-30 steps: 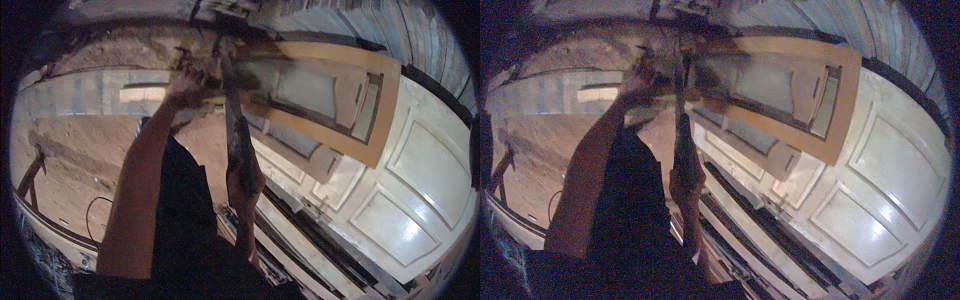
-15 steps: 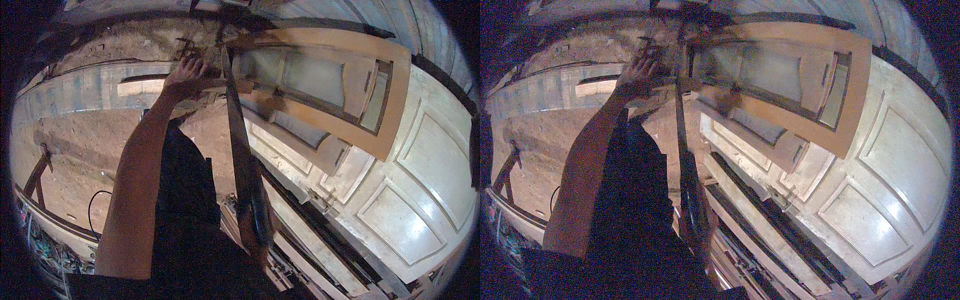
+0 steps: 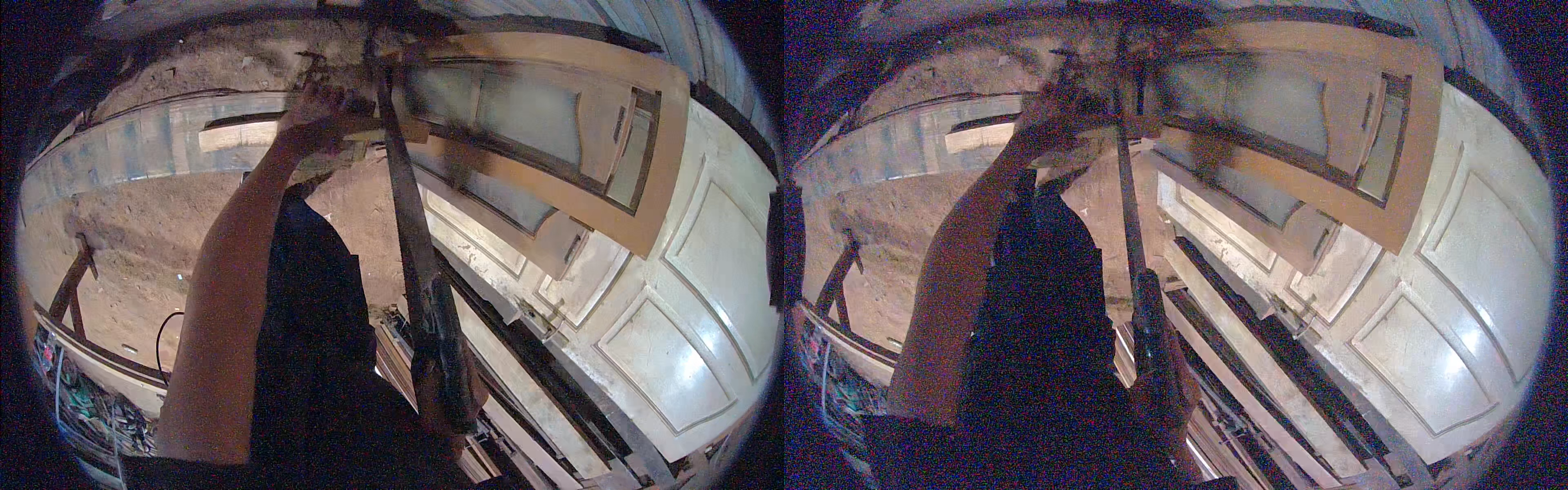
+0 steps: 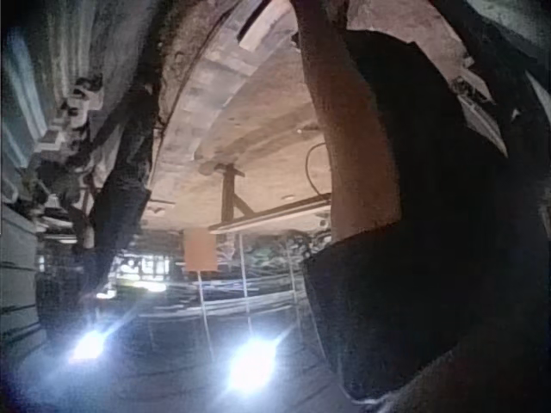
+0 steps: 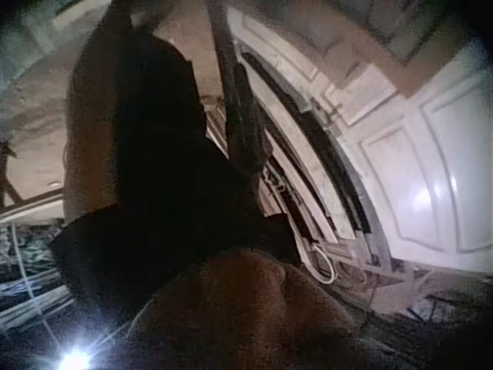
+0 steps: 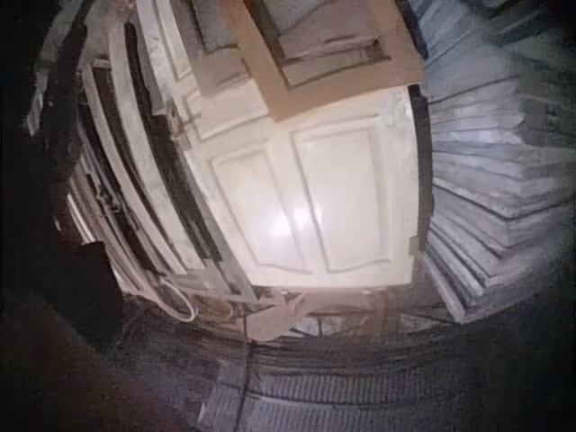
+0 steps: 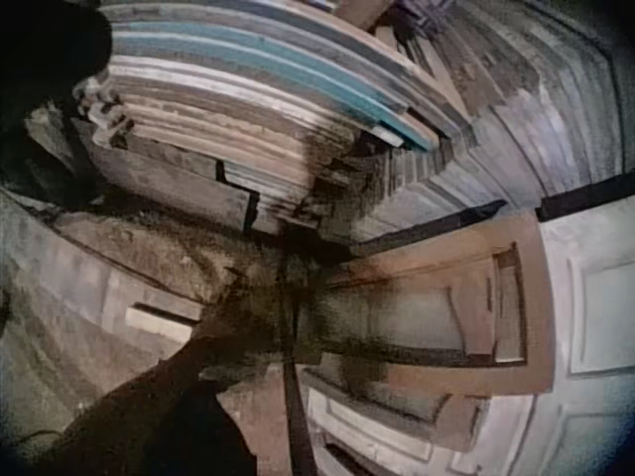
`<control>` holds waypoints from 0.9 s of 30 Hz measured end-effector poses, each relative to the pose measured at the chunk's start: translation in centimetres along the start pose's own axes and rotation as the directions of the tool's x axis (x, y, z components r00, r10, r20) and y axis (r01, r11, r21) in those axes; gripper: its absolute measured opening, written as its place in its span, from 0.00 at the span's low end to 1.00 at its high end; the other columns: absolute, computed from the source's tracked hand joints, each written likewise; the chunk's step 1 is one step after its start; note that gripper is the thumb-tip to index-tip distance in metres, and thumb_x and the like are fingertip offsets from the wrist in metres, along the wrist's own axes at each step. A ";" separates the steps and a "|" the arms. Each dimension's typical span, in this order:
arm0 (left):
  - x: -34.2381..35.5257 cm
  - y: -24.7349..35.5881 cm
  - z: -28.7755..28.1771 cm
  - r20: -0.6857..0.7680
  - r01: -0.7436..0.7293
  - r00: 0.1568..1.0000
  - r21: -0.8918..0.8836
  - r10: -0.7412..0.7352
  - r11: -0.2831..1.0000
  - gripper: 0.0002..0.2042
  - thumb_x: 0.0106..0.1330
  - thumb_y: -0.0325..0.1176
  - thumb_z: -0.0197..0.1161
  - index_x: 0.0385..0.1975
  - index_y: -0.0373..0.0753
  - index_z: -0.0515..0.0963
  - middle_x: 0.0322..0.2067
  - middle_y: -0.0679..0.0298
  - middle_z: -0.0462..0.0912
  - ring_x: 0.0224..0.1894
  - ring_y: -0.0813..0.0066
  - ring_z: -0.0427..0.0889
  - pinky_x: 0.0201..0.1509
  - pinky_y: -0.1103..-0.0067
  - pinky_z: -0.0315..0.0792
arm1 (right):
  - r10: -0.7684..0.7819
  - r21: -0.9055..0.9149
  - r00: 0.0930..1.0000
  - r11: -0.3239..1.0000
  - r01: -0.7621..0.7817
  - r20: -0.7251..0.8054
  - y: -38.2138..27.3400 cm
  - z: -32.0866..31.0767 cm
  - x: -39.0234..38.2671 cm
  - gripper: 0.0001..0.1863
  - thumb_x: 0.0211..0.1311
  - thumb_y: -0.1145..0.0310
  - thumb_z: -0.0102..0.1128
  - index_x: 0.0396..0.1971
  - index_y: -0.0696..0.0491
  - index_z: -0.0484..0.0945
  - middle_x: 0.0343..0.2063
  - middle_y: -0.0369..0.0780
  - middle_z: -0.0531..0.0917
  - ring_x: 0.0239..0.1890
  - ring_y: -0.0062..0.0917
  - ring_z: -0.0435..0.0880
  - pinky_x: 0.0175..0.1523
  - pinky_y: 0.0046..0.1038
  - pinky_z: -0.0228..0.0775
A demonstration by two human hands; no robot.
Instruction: The person saws a piece of wood using a hand saw while holding it against a workbench and a door frame.
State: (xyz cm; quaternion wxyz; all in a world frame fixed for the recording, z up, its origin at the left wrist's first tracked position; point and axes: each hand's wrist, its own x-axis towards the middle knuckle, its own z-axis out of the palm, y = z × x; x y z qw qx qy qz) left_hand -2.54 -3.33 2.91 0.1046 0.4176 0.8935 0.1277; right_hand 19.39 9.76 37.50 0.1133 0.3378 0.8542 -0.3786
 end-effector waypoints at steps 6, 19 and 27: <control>1.1 1.5 -2.9 0.191 0.189 0.967 -0.080 -0.171 0.979 0.49 0.45 0.56 0.76 0.68 0.41 0.65 0.62 0.49 0.71 0.68 0.43 0.64 0.79 0.48 0.47 | -0.029 0.171 0.999 0.985 0.022 0.039 0.9 1.3 5.6 0.27 0.60 0.74 0.62 0.61 0.62 0.73 0.43 0.44 0.84 0.41 0.19 0.79 0.50 0.25 0.74; -0.1 1.0 2.0 0.140 0.165 0.977 -0.033 -0.159 0.986 0.52 0.58 0.64 0.65 0.74 0.33 0.54 0.71 0.47 0.61 0.73 0.47 0.59 0.78 0.50 0.46 | 0.013 0.009 0.999 1.000 -0.013 -0.050 -0.4 1.5 2.3 0.27 0.64 0.71 0.62 0.62 0.63 0.72 0.48 0.48 0.84 0.48 0.24 0.82 0.53 0.28 0.75; -2.1 3.2 2.3 0.053 0.187 0.980 0.058 -0.190 0.981 0.53 0.56 0.67 0.63 0.74 0.34 0.55 0.70 0.48 0.64 0.72 0.50 0.62 0.78 0.53 0.48 | -0.056 -0.041 0.997 0.998 0.058 0.048 1.6 0.7 0.6 0.29 0.65 0.73 0.62 0.65 0.64 0.69 0.43 0.46 0.85 0.43 0.23 0.84 0.47 0.27 0.78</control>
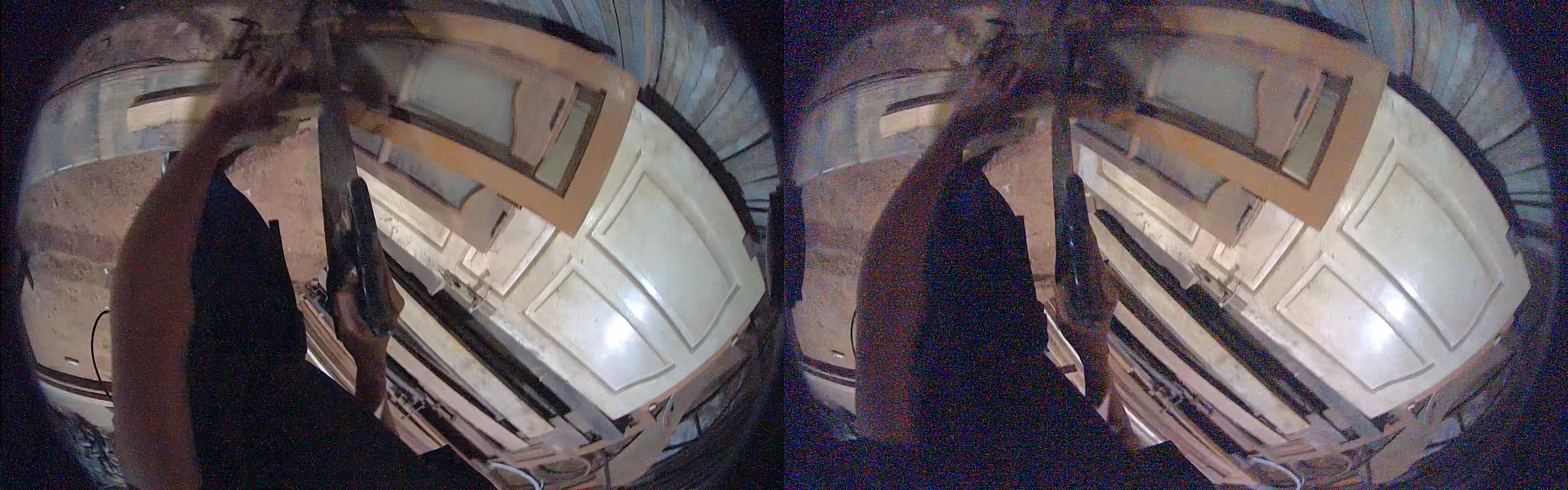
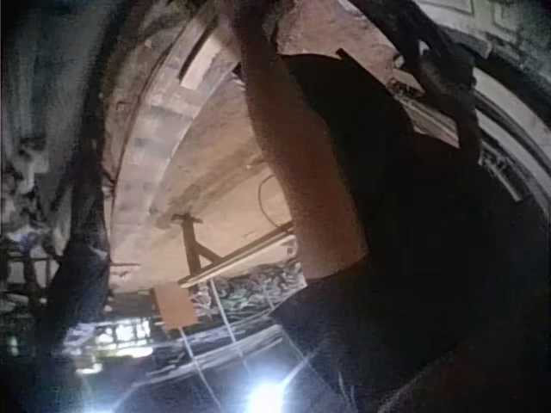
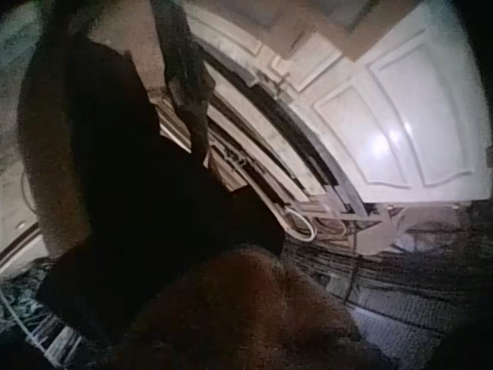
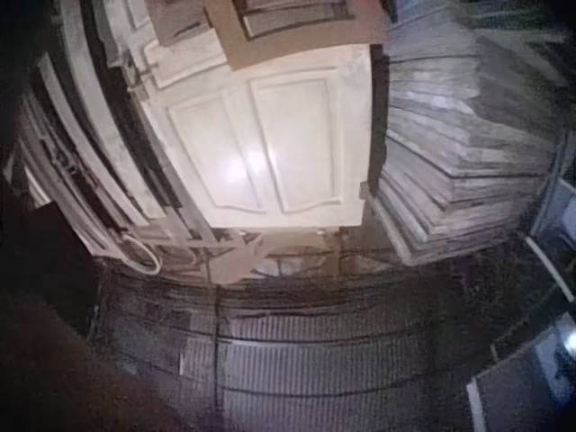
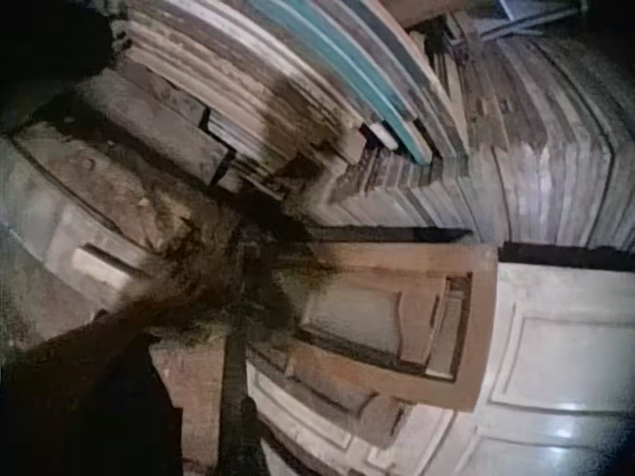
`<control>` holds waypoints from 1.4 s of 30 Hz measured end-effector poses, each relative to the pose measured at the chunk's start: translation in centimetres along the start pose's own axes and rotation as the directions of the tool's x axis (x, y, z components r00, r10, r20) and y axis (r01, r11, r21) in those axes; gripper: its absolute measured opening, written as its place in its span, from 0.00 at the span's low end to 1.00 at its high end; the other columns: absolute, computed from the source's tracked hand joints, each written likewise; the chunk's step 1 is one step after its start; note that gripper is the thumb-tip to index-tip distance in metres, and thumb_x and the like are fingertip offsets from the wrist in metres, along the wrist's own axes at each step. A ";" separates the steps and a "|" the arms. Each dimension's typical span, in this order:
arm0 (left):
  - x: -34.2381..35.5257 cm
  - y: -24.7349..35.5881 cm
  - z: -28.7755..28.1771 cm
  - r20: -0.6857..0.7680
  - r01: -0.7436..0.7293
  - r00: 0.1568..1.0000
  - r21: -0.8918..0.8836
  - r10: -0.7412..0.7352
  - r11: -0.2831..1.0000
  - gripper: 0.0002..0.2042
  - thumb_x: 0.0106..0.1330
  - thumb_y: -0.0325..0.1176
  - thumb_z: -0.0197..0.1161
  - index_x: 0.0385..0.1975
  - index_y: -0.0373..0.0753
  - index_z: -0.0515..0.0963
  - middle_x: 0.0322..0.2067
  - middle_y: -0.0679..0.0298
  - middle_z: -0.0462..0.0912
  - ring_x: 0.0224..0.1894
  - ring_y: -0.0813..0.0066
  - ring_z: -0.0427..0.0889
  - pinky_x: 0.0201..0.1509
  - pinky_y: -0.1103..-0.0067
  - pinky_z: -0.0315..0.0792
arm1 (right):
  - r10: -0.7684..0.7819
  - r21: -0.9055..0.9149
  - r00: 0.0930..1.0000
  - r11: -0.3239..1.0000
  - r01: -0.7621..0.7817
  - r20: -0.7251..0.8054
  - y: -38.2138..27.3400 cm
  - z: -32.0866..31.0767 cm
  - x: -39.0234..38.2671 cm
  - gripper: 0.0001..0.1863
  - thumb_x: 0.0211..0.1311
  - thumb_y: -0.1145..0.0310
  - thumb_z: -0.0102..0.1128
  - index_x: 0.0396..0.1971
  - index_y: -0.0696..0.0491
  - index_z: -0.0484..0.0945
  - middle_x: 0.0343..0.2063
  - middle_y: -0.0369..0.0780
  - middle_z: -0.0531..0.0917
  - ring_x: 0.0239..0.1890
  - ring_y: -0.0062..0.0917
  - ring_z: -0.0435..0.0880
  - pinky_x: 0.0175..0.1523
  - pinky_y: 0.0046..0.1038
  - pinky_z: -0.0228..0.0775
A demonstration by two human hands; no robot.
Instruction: The person saws a piece of wood using a hand saw while holding it against a workbench and a door frame.
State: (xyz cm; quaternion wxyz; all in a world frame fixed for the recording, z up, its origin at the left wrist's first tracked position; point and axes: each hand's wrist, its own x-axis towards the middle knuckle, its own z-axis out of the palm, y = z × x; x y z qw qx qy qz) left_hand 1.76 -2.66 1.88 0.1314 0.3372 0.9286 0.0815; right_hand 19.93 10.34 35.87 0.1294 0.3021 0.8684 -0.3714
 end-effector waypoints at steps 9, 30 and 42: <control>0.5 -0.7 -1.9 -0.007 -0.052 0.999 -0.010 0.052 0.999 0.51 0.56 0.69 0.61 0.71 0.32 0.61 0.65 0.45 0.69 0.67 0.47 0.68 0.74 0.51 0.55 | 0.127 0.012 0.986 0.992 -0.129 0.106 -3.3 -1.9 2.2 0.30 0.63 0.67 0.65 0.64 0.60 0.71 0.45 0.42 0.86 0.44 0.23 0.82 0.52 0.29 0.75; 0.2 -0.4 -4.6 0.078 0.058 0.996 -0.262 -0.039 0.963 0.57 0.44 0.74 0.67 0.69 0.39 0.62 0.64 0.47 0.68 0.67 0.46 0.66 0.71 0.46 0.57 | 0.409 0.283 0.864 0.826 -0.487 0.293 -15.5 -5.6 14.7 0.43 0.60 0.69 0.66 0.74 0.57 0.58 0.29 0.36 0.79 0.20 0.16 0.73 0.24 0.20 0.67; 1.0 -0.9 -6.6 0.108 0.041 0.994 -0.392 0.002 0.919 0.50 0.41 0.67 0.73 0.63 0.39 0.71 0.57 0.49 0.72 0.63 0.44 0.68 0.68 0.46 0.60 | 0.389 0.257 0.863 0.841 -0.475 0.322 -16.8 -6.6 19.5 0.35 0.61 0.73 0.66 0.69 0.60 0.67 0.31 0.36 0.84 0.25 0.15 0.76 0.32 0.20 0.71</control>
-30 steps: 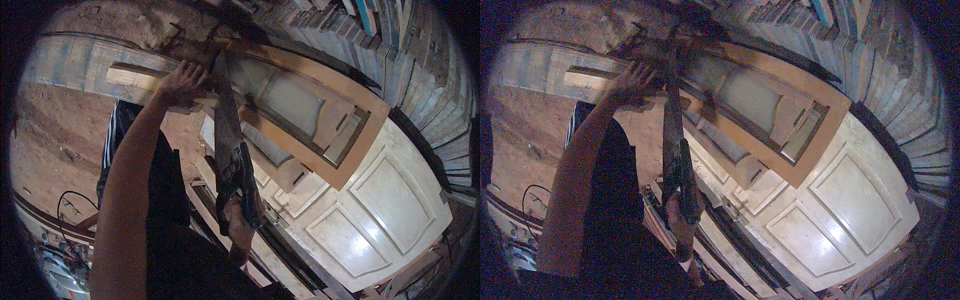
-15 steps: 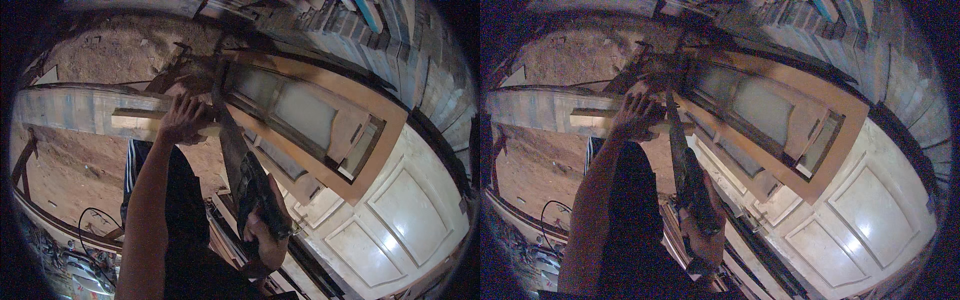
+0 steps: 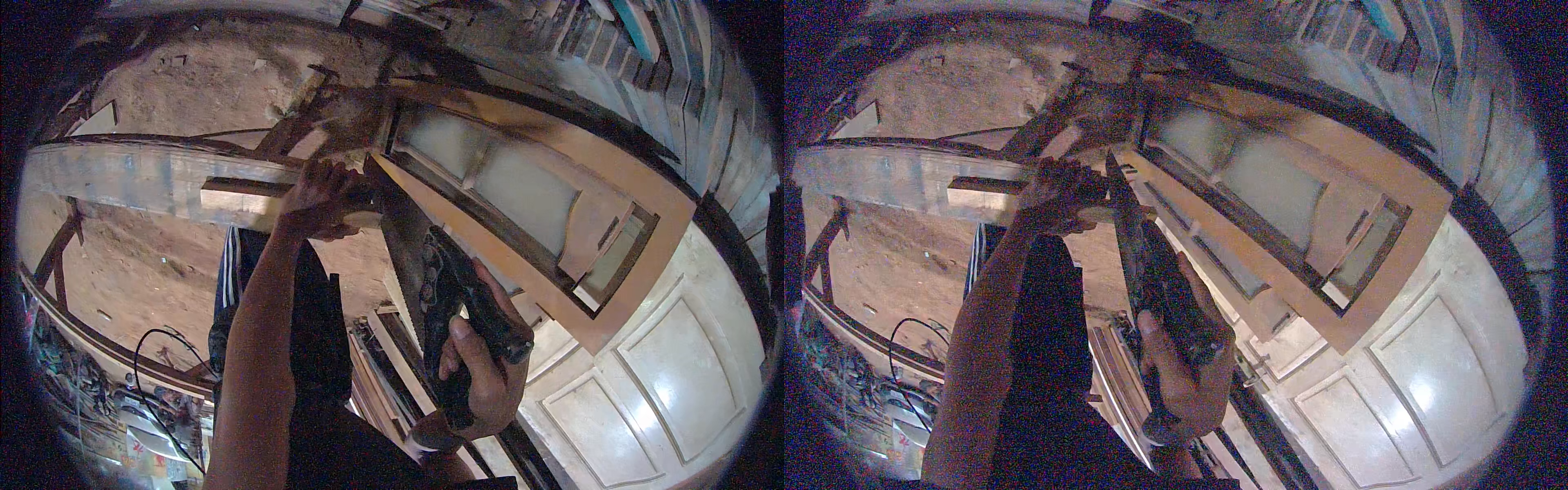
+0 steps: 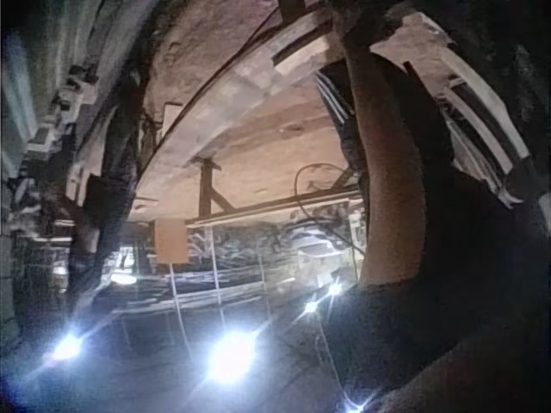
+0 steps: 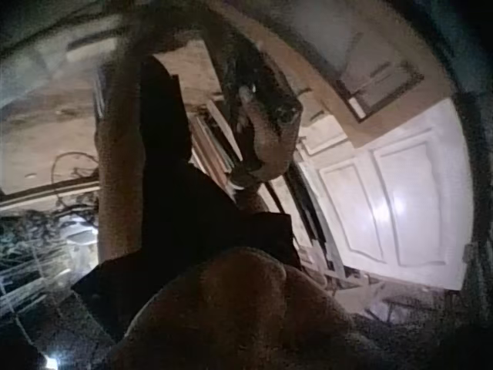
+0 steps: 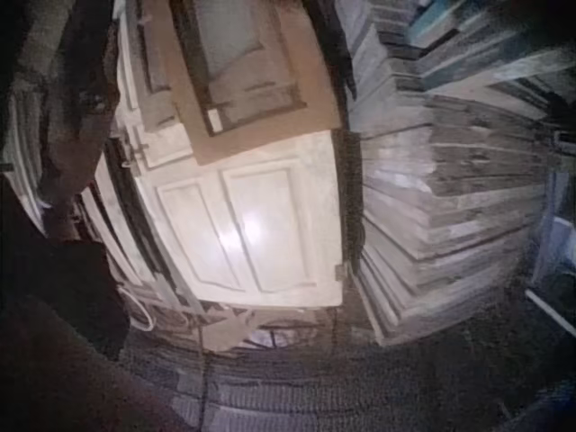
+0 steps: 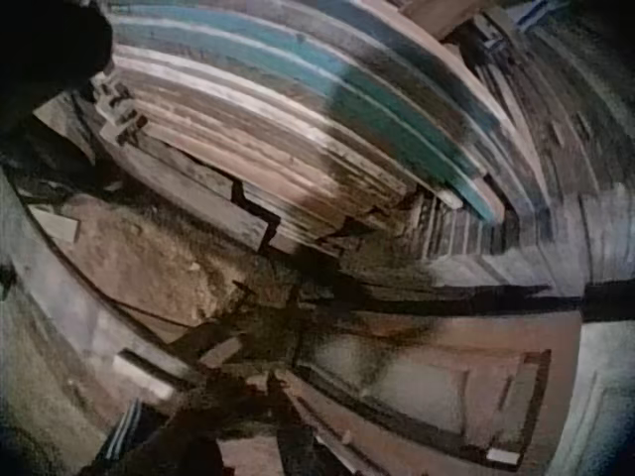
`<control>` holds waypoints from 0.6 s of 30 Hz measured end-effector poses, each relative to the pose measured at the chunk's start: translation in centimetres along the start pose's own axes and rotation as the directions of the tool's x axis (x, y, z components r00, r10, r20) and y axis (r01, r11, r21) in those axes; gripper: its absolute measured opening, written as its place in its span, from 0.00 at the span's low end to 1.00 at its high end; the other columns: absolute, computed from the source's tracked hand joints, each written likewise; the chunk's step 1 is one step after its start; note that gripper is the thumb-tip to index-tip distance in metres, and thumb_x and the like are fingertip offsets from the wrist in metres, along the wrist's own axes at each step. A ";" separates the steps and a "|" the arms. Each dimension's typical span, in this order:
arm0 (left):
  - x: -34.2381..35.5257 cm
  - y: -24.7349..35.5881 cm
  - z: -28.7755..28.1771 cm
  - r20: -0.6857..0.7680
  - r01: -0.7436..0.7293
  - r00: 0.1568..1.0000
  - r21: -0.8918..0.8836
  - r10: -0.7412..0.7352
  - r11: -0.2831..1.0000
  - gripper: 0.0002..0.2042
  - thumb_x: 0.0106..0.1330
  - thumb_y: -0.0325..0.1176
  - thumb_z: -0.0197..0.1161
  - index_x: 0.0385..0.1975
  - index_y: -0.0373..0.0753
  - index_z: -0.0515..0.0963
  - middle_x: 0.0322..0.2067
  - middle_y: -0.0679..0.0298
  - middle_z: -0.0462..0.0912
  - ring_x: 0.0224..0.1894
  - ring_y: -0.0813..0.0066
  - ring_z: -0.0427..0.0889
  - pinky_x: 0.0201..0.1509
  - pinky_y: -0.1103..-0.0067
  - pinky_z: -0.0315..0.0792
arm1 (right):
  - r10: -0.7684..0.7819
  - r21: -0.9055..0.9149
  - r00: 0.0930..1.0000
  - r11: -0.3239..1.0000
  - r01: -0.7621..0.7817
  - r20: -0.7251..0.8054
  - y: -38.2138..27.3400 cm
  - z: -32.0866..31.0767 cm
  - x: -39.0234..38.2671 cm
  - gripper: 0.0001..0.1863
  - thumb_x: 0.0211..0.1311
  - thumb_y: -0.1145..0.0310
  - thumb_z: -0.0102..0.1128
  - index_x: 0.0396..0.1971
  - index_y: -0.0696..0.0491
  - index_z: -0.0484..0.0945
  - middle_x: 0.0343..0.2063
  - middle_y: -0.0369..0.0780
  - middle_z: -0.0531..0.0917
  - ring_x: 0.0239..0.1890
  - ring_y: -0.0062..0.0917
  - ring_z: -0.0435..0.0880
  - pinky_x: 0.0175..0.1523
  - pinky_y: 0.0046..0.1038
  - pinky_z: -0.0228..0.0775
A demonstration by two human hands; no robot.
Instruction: The person saws a piece of wood using a hand saw while holding it against a workbench and a door frame.
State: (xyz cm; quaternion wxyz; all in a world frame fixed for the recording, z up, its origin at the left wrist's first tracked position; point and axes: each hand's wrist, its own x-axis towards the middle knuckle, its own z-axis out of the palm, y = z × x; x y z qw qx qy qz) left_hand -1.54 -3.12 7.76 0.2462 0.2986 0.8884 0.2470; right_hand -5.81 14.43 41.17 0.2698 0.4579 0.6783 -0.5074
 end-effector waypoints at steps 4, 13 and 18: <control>0.4 -0.6 0.9 -0.108 -0.079 0.990 0.058 0.085 0.995 0.44 0.45 0.70 0.67 0.61 0.50 0.73 0.63 0.53 0.71 0.64 0.45 0.68 0.65 0.41 0.60 | -0.153 -0.084 0.987 0.985 0.148 -0.048 2.3 0.7 -0.4 0.35 0.61 0.71 0.63 0.68 0.64 0.66 0.22 0.37 0.80 0.17 0.15 0.72 0.21 0.19 0.63; -0.5 -0.2 1.2 -0.162 -0.021 0.985 0.239 0.062 0.971 0.51 0.49 0.69 0.68 0.67 0.35 0.67 0.64 0.47 0.70 0.68 0.46 0.66 0.70 0.49 0.61 | -0.324 -0.087 0.936 0.945 0.315 -0.137 13.3 1.5 -4.3 0.34 0.63 0.71 0.59 0.70 0.59 0.66 0.30 0.34 0.82 0.20 0.12 0.71 0.25 0.18 0.64; 0.1 -0.6 1.0 0.055 -0.007 0.998 0.271 -0.008 0.962 0.50 0.51 0.68 0.68 0.68 0.35 0.66 0.66 0.47 0.69 0.72 0.47 0.60 0.73 0.50 0.56 | -0.364 -0.081 0.918 0.931 0.355 -0.156 20.1 2.4 -5.9 0.32 0.67 0.70 0.57 0.70 0.58 0.65 0.56 0.48 0.79 0.54 0.27 0.80 0.56 0.28 0.71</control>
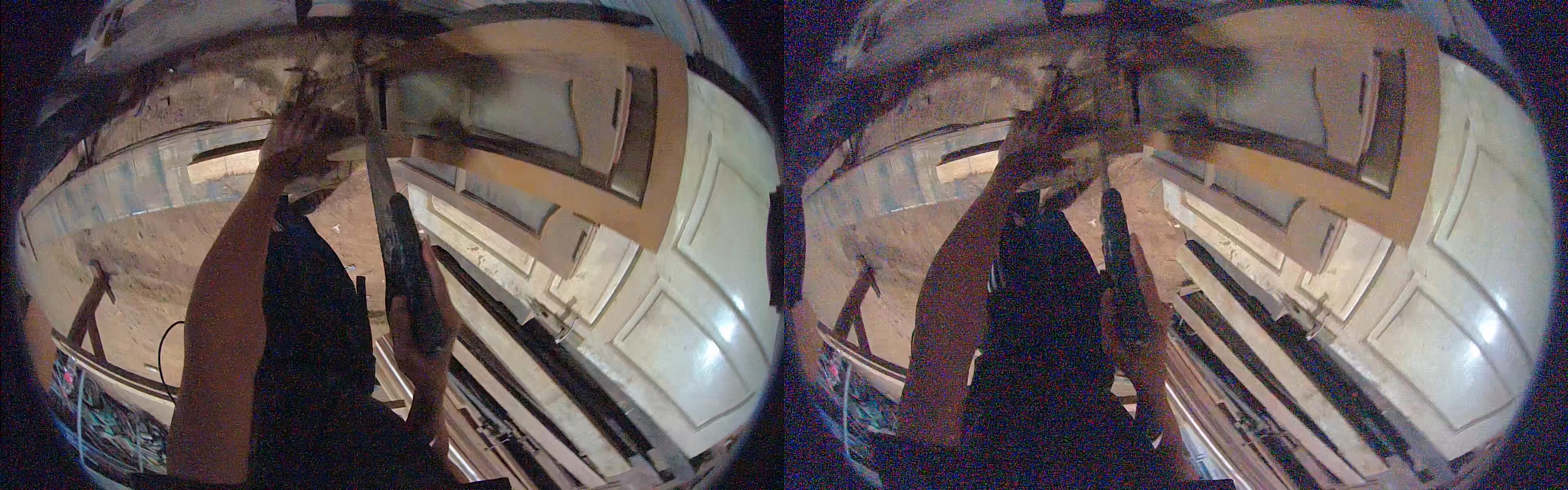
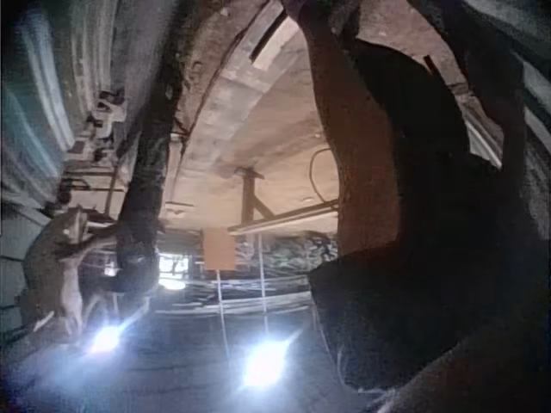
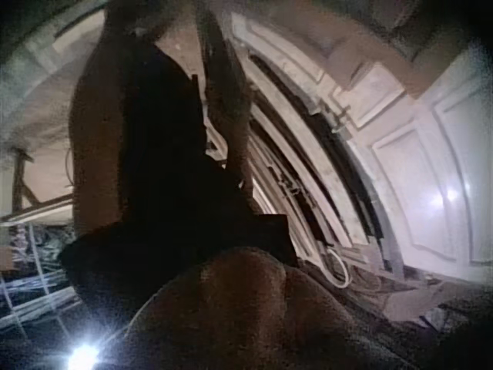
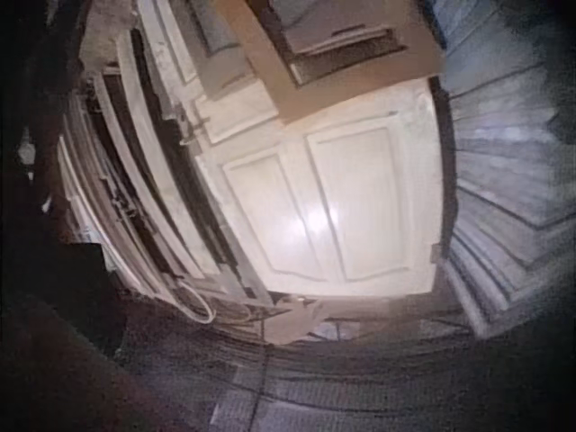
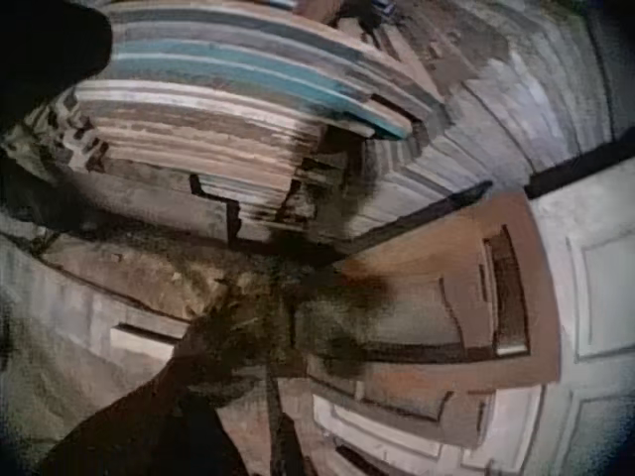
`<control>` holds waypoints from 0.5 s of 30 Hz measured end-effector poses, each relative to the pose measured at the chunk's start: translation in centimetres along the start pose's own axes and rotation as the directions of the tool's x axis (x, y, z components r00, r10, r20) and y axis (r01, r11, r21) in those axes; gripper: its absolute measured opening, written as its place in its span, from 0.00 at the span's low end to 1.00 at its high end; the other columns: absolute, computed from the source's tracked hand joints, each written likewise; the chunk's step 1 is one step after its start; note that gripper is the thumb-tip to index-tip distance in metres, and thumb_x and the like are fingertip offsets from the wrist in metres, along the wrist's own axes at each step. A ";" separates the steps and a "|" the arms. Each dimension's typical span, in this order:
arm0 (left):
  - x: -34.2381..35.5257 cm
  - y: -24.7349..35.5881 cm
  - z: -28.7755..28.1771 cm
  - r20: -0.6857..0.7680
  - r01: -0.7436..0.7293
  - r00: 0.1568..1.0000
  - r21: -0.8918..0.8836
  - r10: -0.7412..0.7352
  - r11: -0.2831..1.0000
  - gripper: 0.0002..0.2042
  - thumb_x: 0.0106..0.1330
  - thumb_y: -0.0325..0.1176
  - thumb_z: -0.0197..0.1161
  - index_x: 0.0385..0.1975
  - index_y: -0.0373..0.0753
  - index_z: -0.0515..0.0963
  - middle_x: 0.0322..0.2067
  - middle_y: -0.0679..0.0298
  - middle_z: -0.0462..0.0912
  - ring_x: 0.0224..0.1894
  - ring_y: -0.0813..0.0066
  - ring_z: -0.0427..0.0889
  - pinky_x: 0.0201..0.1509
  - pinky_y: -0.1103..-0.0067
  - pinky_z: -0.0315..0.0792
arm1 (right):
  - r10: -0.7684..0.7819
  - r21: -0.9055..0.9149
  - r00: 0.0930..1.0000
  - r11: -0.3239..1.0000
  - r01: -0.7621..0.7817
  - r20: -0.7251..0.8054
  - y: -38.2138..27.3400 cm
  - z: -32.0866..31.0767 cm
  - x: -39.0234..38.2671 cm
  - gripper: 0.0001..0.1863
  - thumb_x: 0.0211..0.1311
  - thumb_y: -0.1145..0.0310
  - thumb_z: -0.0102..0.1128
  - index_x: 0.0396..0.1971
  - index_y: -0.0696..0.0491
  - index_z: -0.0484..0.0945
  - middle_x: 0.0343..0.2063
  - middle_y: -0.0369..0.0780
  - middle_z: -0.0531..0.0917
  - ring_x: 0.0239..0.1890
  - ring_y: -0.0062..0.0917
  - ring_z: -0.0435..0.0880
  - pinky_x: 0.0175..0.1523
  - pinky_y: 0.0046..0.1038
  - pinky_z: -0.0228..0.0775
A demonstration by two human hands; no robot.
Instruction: The person saws a piece of wood using a hand saw while holding it against a workbench and a door frame.
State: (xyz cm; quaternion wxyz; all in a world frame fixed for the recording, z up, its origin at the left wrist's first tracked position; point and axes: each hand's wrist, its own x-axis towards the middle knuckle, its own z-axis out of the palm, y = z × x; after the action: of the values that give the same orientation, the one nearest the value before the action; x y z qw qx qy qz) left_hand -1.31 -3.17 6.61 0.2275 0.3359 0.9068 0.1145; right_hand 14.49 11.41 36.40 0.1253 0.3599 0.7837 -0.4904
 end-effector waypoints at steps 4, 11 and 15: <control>0.6 0.7 -1.9 0.199 0.025 0.980 0.023 -0.029 0.999 0.55 0.49 0.69 0.69 0.72 0.37 0.60 0.69 0.49 0.64 0.76 0.50 0.53 0.74 0.53 0.54 | -0.142 0.045 0.985 0.988 0.147 -0.099 9.4 2.2 -3.7 0.30 0.68 0.70 0.57 0.68 0.60 0.67 0.64 0.50 0.76 0.65 0.30 0.75 0.66 0.32 0.67; 1.2 0.4 0.4 0.100 -0.005 0.995 0.111 -0.006 0.994 0.55 0.51 0.66 0.70 0.75 0.40 0.54 0.71 0.52 0.62 0.75 0.55 0.57 0.73 0.56 0.57 | -0.203 0.079 0.958 0.972 0.223 -0.203 30.9 11.0 -4.4 0.26 0.65 0.72 0.59 0.63 0.59 0.72 0.46 0.44 0.87 0.44 0.27 0.87 0.48 0.31 0.77; 2.2 -2.1 3.0 0.036 0.020 0.999 0.129 -0.025 0.991 0.52 0.53 0.62 0.70 0.74 0.42 0.55 0.70 0.53 0.64 0.71 0.55 0.65 0.69 0.57 0.64 | -0.217 0.063 0.941 0.969 0.241 -0.261 27.7 11.4 -3.7 0.25 0.64 0.71 0.62 0.61 0.59 0.73 0.39 0.42 0.87 0.36 0.21 0.85 0.42 0.29 0.76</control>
State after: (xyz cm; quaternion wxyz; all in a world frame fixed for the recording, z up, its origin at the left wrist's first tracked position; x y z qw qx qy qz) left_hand -2.44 -3.13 2.51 0.2238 0.3418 0.9115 0.0468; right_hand 34.34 7.15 14.04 -0.0500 0.3312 0.8058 -0.4883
